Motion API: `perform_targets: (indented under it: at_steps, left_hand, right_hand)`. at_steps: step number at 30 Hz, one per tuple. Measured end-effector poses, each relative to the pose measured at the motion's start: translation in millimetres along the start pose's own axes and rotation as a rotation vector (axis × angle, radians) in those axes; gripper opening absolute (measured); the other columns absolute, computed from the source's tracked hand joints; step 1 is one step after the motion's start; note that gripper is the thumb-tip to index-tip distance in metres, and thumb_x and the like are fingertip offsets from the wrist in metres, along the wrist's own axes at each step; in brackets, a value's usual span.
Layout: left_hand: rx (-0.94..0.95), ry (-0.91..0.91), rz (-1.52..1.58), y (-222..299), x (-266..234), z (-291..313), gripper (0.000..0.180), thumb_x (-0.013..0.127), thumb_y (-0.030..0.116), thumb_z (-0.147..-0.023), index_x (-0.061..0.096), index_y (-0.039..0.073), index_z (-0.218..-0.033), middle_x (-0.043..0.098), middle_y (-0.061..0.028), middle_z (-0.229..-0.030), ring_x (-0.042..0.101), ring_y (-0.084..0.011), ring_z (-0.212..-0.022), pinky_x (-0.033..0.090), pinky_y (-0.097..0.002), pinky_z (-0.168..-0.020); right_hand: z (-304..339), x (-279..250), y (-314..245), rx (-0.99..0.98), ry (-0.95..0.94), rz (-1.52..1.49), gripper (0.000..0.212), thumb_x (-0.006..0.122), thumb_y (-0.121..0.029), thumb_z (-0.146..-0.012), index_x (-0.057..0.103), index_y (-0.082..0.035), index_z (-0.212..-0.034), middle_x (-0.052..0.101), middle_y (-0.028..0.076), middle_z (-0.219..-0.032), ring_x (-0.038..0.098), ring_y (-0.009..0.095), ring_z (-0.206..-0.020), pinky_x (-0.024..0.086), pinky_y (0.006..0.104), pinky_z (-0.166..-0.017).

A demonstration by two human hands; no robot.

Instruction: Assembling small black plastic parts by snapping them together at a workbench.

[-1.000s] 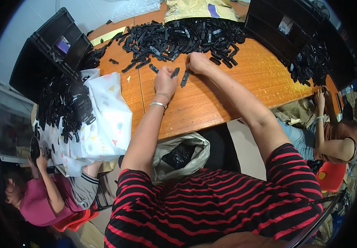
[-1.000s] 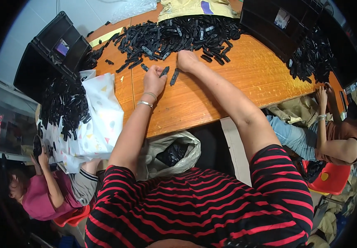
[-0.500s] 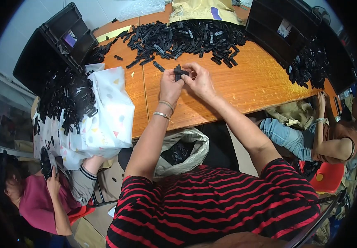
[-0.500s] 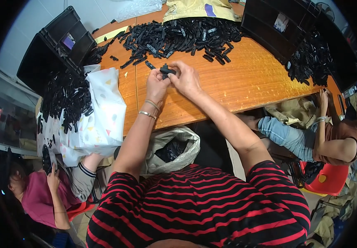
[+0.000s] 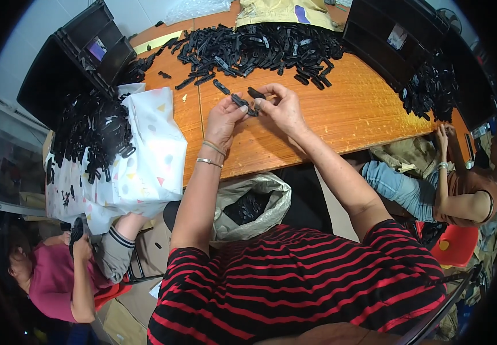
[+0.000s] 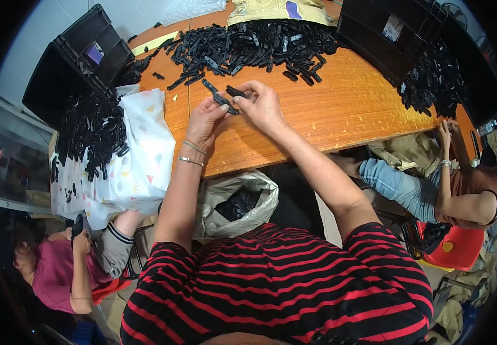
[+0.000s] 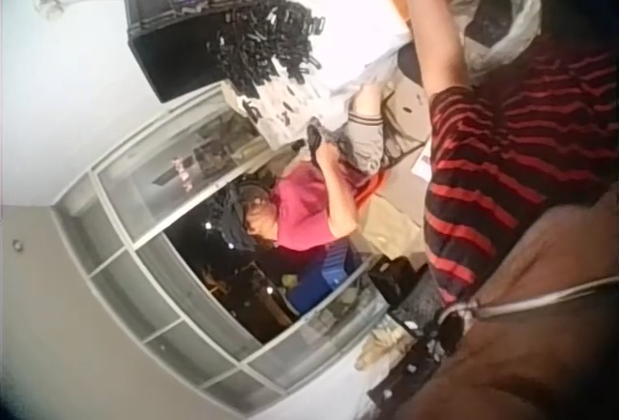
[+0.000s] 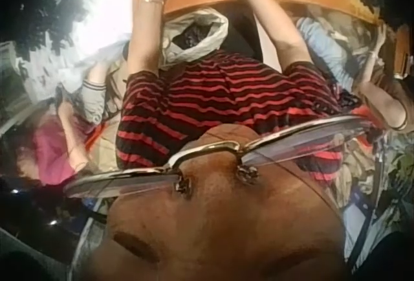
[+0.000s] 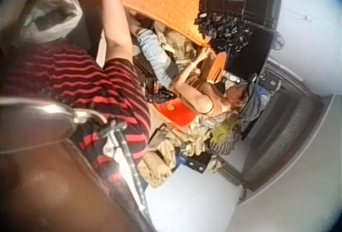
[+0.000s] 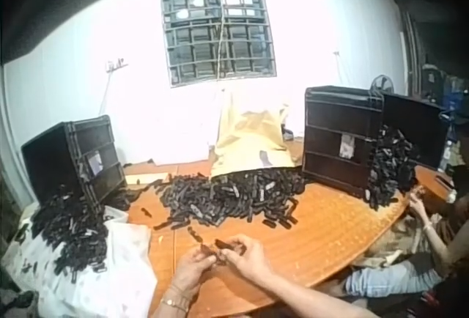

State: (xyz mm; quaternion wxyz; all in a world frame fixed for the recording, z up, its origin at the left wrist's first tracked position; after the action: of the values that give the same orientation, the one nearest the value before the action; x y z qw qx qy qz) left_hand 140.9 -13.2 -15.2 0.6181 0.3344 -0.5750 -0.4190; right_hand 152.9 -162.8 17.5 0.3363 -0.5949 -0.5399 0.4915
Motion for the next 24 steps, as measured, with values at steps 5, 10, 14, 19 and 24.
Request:
perform_targets:
  at_steps: [5, 10, 14, 19, 24]
  left_hand:
    - [0.098, -0.024, -0.082, 3, 3, 1, 0.032, 0.062, -0.005, -0.084, 0.056, 0.0, -0.114, 0.065, -0.0047, -0.097, 0.062, -0.0102, -0.086, 0.051, -0.0205, -0.073]
    - [0.249, -0.017, -0.231, 9, 4, 4, 0.029, 0.063, -0.005, -0.083, 0.057, -0.001, -0.111, 0.064, -0.0048, -0.099, 0.061, -0.0105, -0.089, 0.051, -0.0214, -0.076]
    - [0.315, 0.002, -0.271, 11, 4, 8, 0.031, 0.063, -0.006, -0.083, 0.056, -0.003, -0.113, 0.063, -0.0062, -0.102, 0.061, -0.0116, -0.093, 0.05, -0.0229, -0.082]
    - [0.314, 0.007, -0.178, 15, 16, 23, 0.034, 0.062, -0.005, -0.084, 0.053, -0.006, -0.117, 0.062, -0.0077, -0.106, 0.059, -0.0125, -0.097, 0.048, -0.023, -0.086]
    - [0.457, 0.046, -0.205, 22, 26, 40, 0.031, 0.06, -0.001, -0.087, 0.053, -0.006, -0.117, 0.062, -0.0092, -0.106, 0.06, -0.013, -0.097, 0.049, -0.0234, -0.086]
  right_hand:
    - [8, 1, 6, -0.136, 0.116, 0.091, 0.022, 0.07, -0.009, -0.076, 0.066, -0.001, -0.096, 0.065, 0.009, -0.082, 0.06, 0.014, -0.059, 0.049, 0.0284, -0.057]
    - [11, 5, -5, -0.154, 0.092, 0.191, 0.02, 0.072, -0.011, -0.075, 0.067, -0.002, -0.093, 0.063, 0.009, -0.08, 0.06, 0.018, -0.059, 0.049, 0.0299, -0.058]
    - [11, 8, -7, -0.155, 0.055, 0.236, 0.02, 0.074, -0.008, -0.073, 0.068, -0.003, -0.091, 0.063, 0.01, -0.079, 0.061, 0.019, -0.061, 0.049, 0.0303, -0.058]
    - [17, 9, -12, -0.176, 0.072, 0.204, 0.02, 0.074, -0.001, -0.07, 0.068, -0.002, -0.09, 0.063, 0.01, -0.08, 0.061, 0.018, -0.061, 0.049, 0.0297, -0.058]
    - [23, 13, -23, -0.334, 0.074, 0.232, 0.023, 0.073, 0.002, -0.071, 0.063, -0.001, -0.092, 0.062, 0.009, -0.086, 0.061, 0.016, -0.059, 0.05, 0.0288, -0.057]
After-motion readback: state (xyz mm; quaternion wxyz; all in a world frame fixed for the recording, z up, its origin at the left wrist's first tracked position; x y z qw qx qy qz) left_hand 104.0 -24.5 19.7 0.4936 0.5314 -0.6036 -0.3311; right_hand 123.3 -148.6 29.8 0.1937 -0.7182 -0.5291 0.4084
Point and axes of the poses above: each hand's wrist, its own z-axis away from the middle knuckle, its own x-axis out of the palm, y = z × x, the point moved 6 cm from there along -z, towards the middle knuckle
